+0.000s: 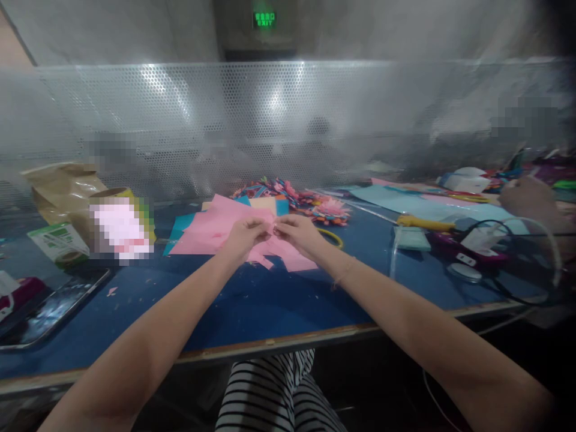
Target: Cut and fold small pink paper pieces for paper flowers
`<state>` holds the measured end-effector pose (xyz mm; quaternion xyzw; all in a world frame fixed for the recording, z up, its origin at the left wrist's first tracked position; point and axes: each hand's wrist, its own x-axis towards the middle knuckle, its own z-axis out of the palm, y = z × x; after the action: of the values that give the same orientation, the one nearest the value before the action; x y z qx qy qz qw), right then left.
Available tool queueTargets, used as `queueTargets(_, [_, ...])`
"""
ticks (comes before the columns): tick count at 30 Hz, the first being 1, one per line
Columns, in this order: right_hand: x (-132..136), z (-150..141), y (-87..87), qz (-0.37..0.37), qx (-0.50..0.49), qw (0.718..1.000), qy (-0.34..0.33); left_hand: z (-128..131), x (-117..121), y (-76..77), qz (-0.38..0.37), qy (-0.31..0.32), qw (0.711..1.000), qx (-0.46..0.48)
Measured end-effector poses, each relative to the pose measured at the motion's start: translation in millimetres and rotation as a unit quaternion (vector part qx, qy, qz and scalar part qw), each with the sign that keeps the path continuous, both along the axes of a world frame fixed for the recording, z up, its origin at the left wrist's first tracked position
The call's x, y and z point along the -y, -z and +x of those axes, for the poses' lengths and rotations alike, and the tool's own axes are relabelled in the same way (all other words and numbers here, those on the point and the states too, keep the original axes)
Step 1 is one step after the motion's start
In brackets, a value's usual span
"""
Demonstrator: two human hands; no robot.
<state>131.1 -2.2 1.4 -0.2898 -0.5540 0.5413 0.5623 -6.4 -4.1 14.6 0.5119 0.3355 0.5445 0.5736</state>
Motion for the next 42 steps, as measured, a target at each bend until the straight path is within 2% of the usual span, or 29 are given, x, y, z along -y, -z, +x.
queueTargets(28, [4, -4, -2.7, 0.001, 0.041, 0.999, 0.028, 0, -4, 5.9, 0.041, -0.011, 0.998, -0.04])
queueTargets(35, [6, -5, -4.8, 0.026, 0.087, 0.994, 0.052, 0, -5, 10.3, 0.066, -0.024, 0.996, -0.049])
queueTargets(42, [9, -4, -7.0, 0.084, 0.167, 0.977, 0.105, 1, -3, 8.9, 0.034, 0.006, 0.997, -0.072])
